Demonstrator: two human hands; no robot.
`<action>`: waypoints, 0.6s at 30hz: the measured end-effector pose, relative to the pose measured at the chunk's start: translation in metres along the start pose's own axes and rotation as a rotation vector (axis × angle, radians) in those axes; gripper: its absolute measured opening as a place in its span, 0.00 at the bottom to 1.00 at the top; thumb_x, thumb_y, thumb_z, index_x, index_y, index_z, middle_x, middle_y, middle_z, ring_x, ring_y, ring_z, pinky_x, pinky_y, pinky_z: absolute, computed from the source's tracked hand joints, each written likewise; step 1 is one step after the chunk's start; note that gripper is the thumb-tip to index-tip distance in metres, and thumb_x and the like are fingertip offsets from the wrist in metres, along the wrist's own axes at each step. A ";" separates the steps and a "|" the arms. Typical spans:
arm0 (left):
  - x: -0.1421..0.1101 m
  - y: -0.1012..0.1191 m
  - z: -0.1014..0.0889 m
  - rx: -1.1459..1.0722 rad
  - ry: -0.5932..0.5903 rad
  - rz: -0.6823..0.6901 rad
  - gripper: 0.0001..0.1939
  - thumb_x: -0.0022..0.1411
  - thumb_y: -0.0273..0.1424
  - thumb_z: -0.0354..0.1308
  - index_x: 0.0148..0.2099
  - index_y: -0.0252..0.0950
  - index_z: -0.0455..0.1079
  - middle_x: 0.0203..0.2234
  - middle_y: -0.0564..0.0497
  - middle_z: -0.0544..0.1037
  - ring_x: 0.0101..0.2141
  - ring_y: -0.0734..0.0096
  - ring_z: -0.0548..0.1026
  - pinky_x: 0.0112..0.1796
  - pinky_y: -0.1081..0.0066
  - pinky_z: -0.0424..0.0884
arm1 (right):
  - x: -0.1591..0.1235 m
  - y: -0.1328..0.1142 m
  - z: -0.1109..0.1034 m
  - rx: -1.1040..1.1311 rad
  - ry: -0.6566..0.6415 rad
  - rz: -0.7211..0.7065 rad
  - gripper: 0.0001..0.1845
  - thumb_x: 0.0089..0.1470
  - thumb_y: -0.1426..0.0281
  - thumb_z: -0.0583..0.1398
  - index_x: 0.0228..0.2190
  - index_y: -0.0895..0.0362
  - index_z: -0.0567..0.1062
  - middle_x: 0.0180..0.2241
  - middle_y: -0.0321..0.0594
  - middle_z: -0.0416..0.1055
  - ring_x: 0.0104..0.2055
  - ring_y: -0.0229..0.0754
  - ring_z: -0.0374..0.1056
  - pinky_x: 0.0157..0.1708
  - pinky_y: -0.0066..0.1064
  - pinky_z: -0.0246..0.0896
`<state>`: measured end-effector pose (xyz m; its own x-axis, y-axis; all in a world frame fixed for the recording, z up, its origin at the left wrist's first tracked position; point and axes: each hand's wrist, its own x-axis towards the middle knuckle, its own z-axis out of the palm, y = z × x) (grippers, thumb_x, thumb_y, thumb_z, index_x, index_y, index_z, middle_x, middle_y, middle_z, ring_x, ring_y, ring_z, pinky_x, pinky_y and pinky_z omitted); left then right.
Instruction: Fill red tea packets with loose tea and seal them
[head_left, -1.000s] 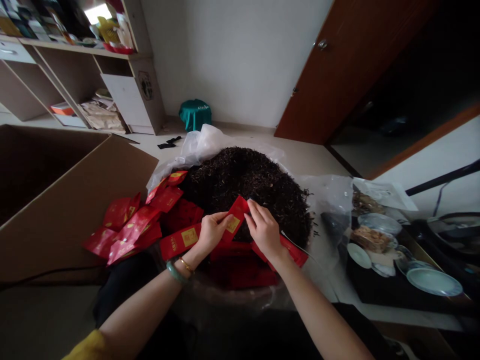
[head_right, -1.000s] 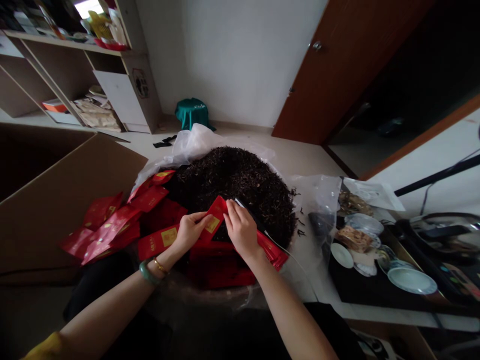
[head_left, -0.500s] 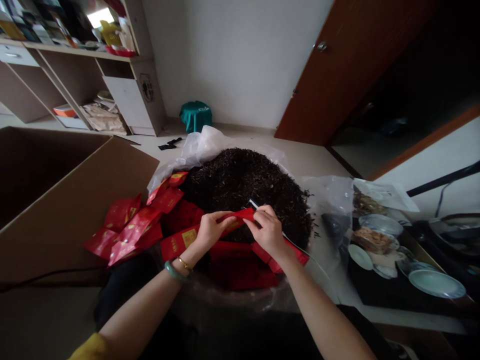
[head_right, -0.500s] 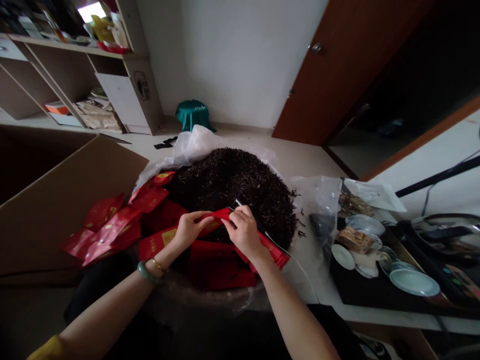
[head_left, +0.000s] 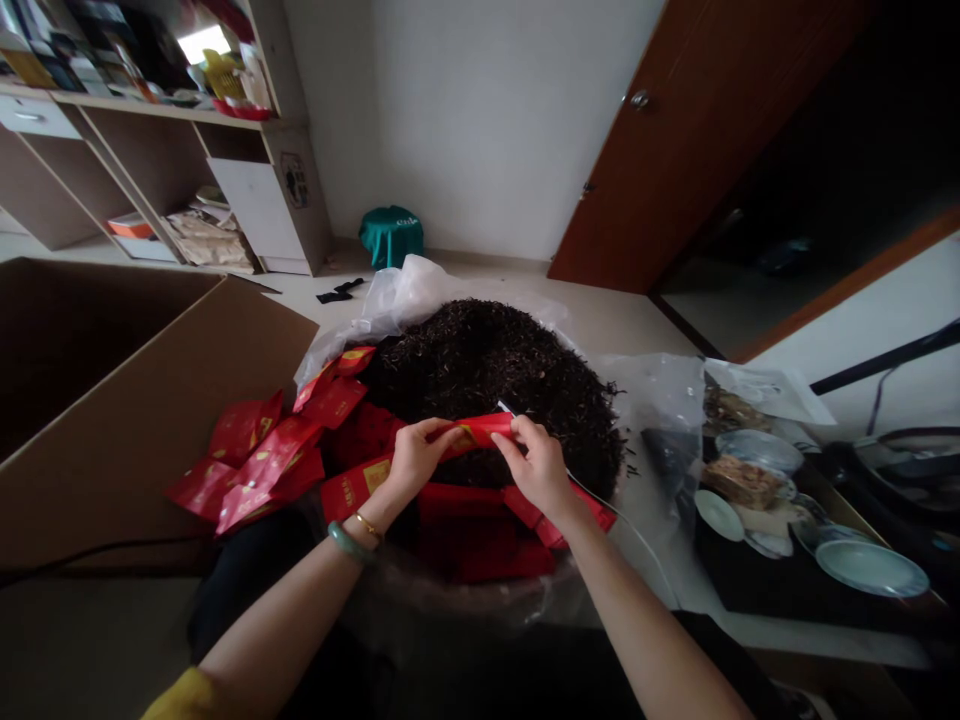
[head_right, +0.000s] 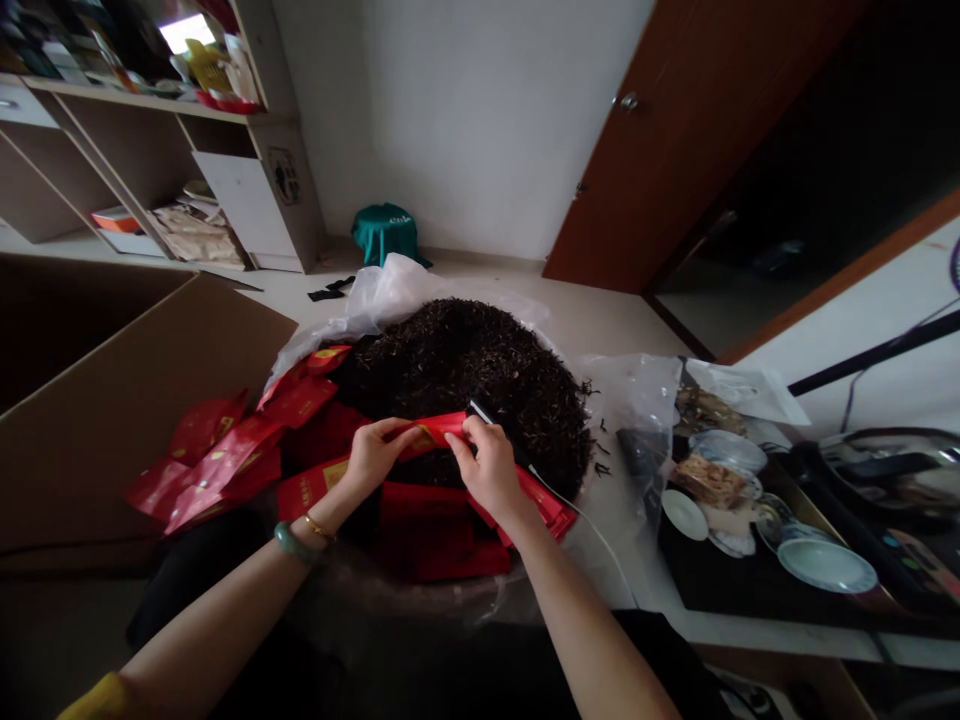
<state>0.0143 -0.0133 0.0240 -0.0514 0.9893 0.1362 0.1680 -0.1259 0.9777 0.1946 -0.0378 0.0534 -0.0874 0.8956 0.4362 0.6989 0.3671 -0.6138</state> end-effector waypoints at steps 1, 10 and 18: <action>0.002 -0.001 0.000 -0.042 0.005 -0.018 0.13 0.46 0.40 0.64 0.30 0.35 0.76 0.22 0.51 0.79 0.23 0.70 0.72 0.25 0.74 0.67 | 0.001 0.000 -0.001 0.048 -0.025 0.024 0.12 0.56 0.62 0.55 0.25 0.54 0.70 0.24 0.38 0.70 0.30 0.42 0.68 0.33 0.31 0.63; -0.003 -0.004 0.003 -0.171 -0.156 0.006 0.19 0.54 0.47 0.57 0.31 0.33 0.71 0.22 0.52 0.76 0.25 0.70 0.74 0.29 0.72 0.72 | 0.005 0.001 0.004 0.612 -0.395 0.213 0.20 0.47 0.56 0.63 0.39 0.56 0.78 0.41 0.43 0.77 0.45 0.50 0.72 0.50 0.45 0.64; -0.004 0.001 -0.005 0.062 -0.183 0.172 0.22 0.65 0.44 0.44 0.48 0.33 0.68 0.33 0.48 0.76 0.33 0.69 0.73 0.35 0.71 0.69 | 0.001 0.008 0.007 0.736 -0.428 0.366 0.24 0.52 0.50 0.57 0.38 0.55 0.79 0.39 0.42 0.78 0.47 0.52 0.71 0.53 0.48 0.60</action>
<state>0.0102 -0.0182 0.0256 0.1608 0.9512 0.2633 0.2191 -0.2945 0.9302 0.1949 -0.0322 0.0439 -0.3070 0.9500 -0.0573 0.1206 -0.0209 -0.9925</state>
